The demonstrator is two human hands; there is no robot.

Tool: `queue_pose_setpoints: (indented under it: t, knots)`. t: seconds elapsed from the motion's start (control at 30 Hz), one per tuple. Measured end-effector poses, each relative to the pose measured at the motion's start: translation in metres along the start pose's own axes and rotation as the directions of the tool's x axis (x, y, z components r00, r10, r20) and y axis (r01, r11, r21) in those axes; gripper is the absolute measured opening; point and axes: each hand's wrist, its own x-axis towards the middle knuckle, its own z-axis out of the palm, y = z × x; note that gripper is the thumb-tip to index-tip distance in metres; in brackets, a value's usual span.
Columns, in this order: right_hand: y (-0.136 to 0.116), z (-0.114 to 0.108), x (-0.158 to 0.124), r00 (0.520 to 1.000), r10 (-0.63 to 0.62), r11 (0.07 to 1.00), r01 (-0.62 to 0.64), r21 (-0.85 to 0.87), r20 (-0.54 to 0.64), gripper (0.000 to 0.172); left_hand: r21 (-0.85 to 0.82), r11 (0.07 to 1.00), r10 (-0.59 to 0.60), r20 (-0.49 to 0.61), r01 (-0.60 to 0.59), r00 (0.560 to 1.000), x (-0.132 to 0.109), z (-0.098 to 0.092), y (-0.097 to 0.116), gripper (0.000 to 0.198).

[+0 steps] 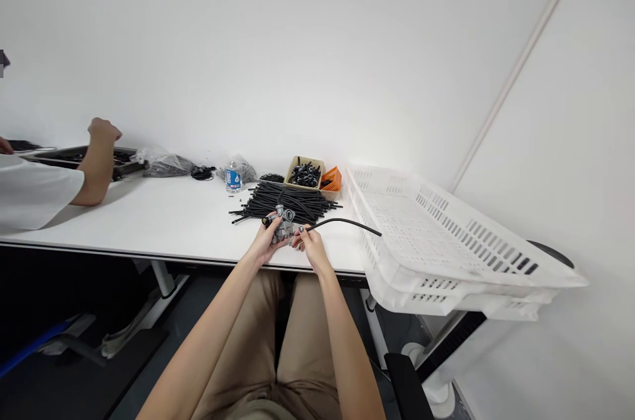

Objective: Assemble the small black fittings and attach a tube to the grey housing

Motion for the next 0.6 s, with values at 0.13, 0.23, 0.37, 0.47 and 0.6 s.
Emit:
queue_pose_setpoints:
  t: [0.13, 0.23, 0.37, 0.47, 0.6]
  knots:
    - [0.0018, 0.0003, 0.0014, 1.000, 0.000, 1.000, 0.001, 0.026, -0.024, 0.051, 0.004, 1.000, 0.002, 0.009, -0.002, 1.000, 0.0017, -0.0011, -0.0009, 0.042]
    - [0.0011, 0.0027, 0.0018, 0.995, -0.004, 1.000, 0.005, 0.004, -0.098, 0.053, 0.005, 1.000, 0.000, 0.034, 0.000, 0.999, 0.0044, -0.0024, -0.0017, 0.041]
    - [0.0021, 0.0033, 0.0023, 0.988, -0.031, 0.999, 0.025, -0.036, -0.151, 0.050, 0.016, 1.000, -0.023, 0.065, 0.022, 0.998, 0.0077, -0.0045, -0.0031, 0.044]
    - [0.0033, 0.0027, 0.0026, 0.984, -0.050, 0.998, 0.042, -0.050, -0.170, 0.048, 0.048, 0.999, -0.027, 0.103, 0.022, 0.994, 0.0073, -0.0052, -0.0035, 0.045]
    - [0.0001, 0.0042, 0.0018, 0.979, -0.048, 0.998, 0.037, -0.059, -0.200, 0.053, 0.090, 0.995, -0.050, 0.169, 0.035, 0.984, 0.0028, -0.0047, -0.0020, 0.047]
